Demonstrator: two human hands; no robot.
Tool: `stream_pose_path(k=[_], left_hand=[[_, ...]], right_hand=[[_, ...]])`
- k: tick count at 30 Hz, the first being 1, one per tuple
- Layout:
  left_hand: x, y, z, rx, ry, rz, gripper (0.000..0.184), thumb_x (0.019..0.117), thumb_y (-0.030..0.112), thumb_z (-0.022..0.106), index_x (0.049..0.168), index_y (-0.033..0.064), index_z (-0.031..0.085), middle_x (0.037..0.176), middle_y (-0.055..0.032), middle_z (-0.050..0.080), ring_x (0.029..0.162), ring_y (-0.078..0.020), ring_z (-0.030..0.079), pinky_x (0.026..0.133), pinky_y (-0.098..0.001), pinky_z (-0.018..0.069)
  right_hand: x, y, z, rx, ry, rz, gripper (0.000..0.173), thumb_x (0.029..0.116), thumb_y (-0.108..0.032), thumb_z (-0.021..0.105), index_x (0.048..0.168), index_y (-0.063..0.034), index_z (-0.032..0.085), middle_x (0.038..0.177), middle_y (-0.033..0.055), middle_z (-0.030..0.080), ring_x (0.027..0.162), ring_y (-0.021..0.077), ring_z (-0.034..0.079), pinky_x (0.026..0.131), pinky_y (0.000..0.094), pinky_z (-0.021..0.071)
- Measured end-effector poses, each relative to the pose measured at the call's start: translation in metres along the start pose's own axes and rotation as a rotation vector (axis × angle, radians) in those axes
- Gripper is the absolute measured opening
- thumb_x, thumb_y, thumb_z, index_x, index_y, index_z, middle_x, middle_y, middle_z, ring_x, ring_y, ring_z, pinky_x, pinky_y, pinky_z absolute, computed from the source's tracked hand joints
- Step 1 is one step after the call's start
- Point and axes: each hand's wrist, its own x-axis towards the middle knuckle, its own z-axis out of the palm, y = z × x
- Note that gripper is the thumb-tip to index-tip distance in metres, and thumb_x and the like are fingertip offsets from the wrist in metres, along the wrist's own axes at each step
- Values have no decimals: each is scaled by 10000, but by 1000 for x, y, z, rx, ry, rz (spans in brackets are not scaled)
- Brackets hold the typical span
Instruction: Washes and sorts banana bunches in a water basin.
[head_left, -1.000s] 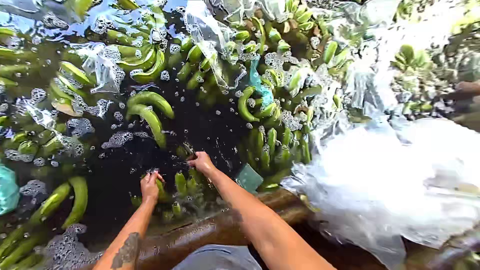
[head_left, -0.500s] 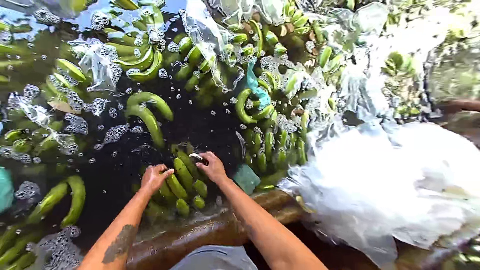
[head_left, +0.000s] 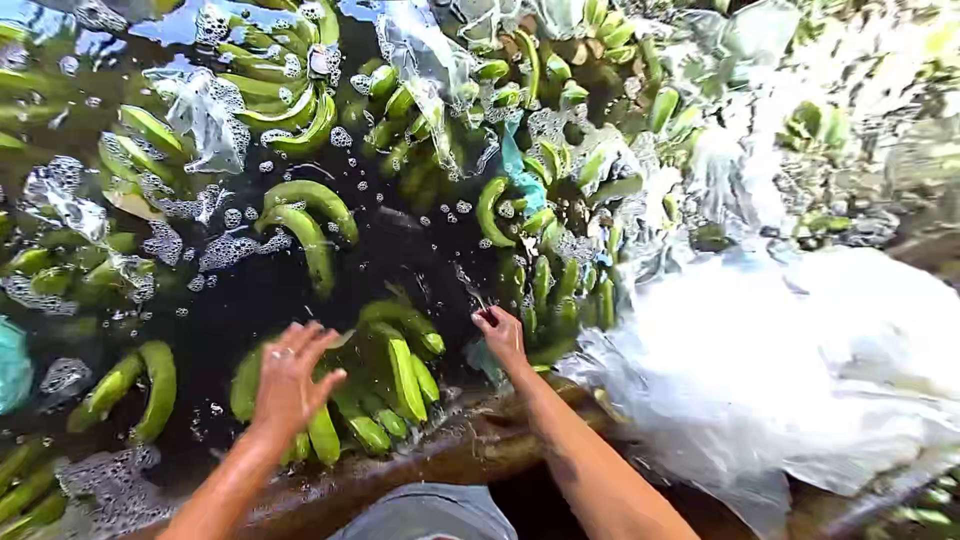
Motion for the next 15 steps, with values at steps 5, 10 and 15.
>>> stream_pose_path(k=[5,10,15], left_hand=[[64,-128,15,-19,-435,-566,868,797,451,854,1475,44,495,1342,-330,580,1263,-525,543,1041,-732,402],[28,-146,23,-510,-292,-628,512,855,98,808,1317,7,609,1139,-208,682,887,-290,696,797,-483,594],[2,-112,11,-512,-158,-584,564,824,74,814,1358,132,640,1205,-129,701,845,-235,716,732,-443,611]], right_hand=[[-42,-23,11,171,-104,44,320,969,-266,668,1098,27,672,951,133,686,790,195,656,739,398,559],[-91,-88,58,495,-540,79,291,979,-196,658,1133,49,621,898,93,631,657,125,561,623,317,511],[-69,-96,137,346,-606,270,339,1047,-290,584,1167,25,621,872,126,628,692,206,590,686,399,527]])
